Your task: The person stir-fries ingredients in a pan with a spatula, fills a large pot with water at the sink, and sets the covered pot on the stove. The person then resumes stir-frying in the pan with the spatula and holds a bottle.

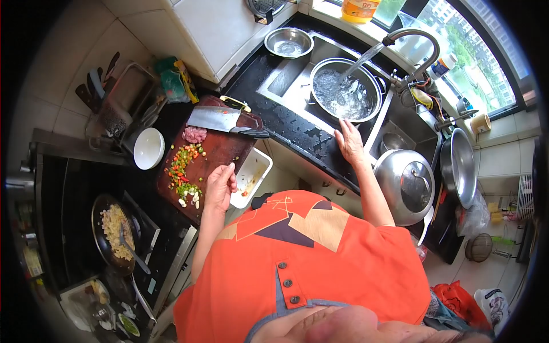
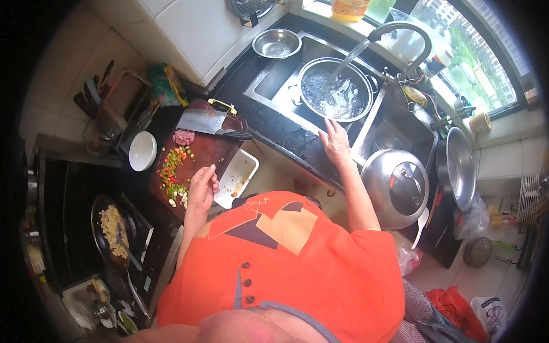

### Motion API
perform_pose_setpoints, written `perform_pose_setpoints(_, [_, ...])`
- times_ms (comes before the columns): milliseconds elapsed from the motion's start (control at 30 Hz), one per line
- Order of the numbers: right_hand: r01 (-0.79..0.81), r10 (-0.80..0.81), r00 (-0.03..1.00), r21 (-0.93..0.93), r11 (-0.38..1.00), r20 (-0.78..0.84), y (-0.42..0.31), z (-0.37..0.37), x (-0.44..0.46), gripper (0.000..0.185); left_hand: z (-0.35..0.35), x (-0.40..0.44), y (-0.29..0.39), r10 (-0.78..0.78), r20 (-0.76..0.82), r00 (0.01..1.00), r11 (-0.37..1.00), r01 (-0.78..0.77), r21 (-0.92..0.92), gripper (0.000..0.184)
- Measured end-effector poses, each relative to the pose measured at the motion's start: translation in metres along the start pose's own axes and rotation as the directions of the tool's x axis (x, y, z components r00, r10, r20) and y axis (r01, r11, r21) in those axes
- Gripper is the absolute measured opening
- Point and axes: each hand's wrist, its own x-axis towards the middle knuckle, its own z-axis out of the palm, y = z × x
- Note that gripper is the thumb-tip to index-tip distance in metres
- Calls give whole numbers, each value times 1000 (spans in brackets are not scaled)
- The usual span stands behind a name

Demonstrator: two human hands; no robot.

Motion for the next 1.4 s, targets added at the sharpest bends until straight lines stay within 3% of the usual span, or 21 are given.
perform_pose_setpoints(67, [63, -61, 998, 65, 996, -35, -23, -18, 5, 48, 2, 3, -2, -11, -7, 1000, 1000, 11, 6, 20])
perform_pose_setpoints(167, [79, -76, 997, 192, 978, -24, -17, 19, 3, 47, 8, 8, -7, -34, 7, 999, 999, 34, 7, 19])
perform_pose_setpoints(200, [104, -105, 994, 32, 994, 29, -11, 27, -4, 47, 11, 10, -9, -52, 17, 998, 999, 53, -7, 19])
perform_pose_setpoints(267, [142, -142, 990, 20, 990, 7, -18, 27, -3, 46, 17, 15, -10, -45, 31, 998, 999, 46, -13, 19])
perform_pose_setpoints(300, [105, -84, 992, 248, 963, -94, -20, 30, 4, 45, 16, 13, -11, -49, 34, 998, 999, 49, -12, 19])
perform_pose_setpoints(400, [157, -140, 986, 219, 963, -92, -47, 9, 18, 39, 16, 12, -13, -60, 23, 998, 998, 60, -4, 19])
perform_pose_setpoints(467, [157, -166, 986, 345, 925, -3, -53, 15, 21, 34, 15, 17, -16, -68, 12, 998, 998, 68, -2, 19])
perform_pose_setpoints(533, [128, -188, 973, 363, 923, 134, -64, 11, 26, 30, 17, 18, -17, -70, -1, 998, 998, 69, -10, 19])
perform_pose_setpoints(700, [143, -257, 923, 364, 920, 286, -92, 17, 52, 31, 15, 12, -15, -70, -24, 997, 998, 70, -5, 19])
perform_pose_setpoints(800, [151, -280, 894, 355, 923, 349, -106, 21, 65, 29, 13, 7, -11, -70, -59, 996, 997, 69, -19, 20])
perform_pose_setpoints(833, [155, -298, 908, 424, 892, 295, -111, 22, 65, 26, 12, 7, -11, -62, -72, 995, 998, 62, -6, 20])
perform_pose_setpoints(1067, [226, -352, 870, 355, 907, 345, -108, 13, 74, 25, 32, 25, -9, -90, -1, 996, 991, 89, 104, 13])
perform_pose_setpoints(1167, [374, -384, 786, 121, 919, 485, -89, -17, 95, 23, 55, 41, -3, -114, 113, 987, 980, 93, 175, 22])
perform_pose_setpoints(1200, [413, -433, 789, 144, 899, 435, -71, -20, 98, 24, 66, 46, 1, -121, 157, 980, 975, 87, 207, 26])
perform_pose_setpoints(1267, [355, -323, 806, 32, 934, 496, -50, -53, 102, 21, 82, 63, 9, -164, 224, 961, 959, 102, 264, 41])
perform_pose_setpoints(1333, [266, -140, 757, -105, 958, 638, 2, -61, 108, 19, 106, 78, 16, -141, 229, 963, 956, 72, 284, 50])
perform_pose_setpoints(1400, [223, -42, 822, -253, 941, 568, 57, -76, 113, 16, 126, 97, 21, -140, 239, 961, 922, 39, 384, 56])
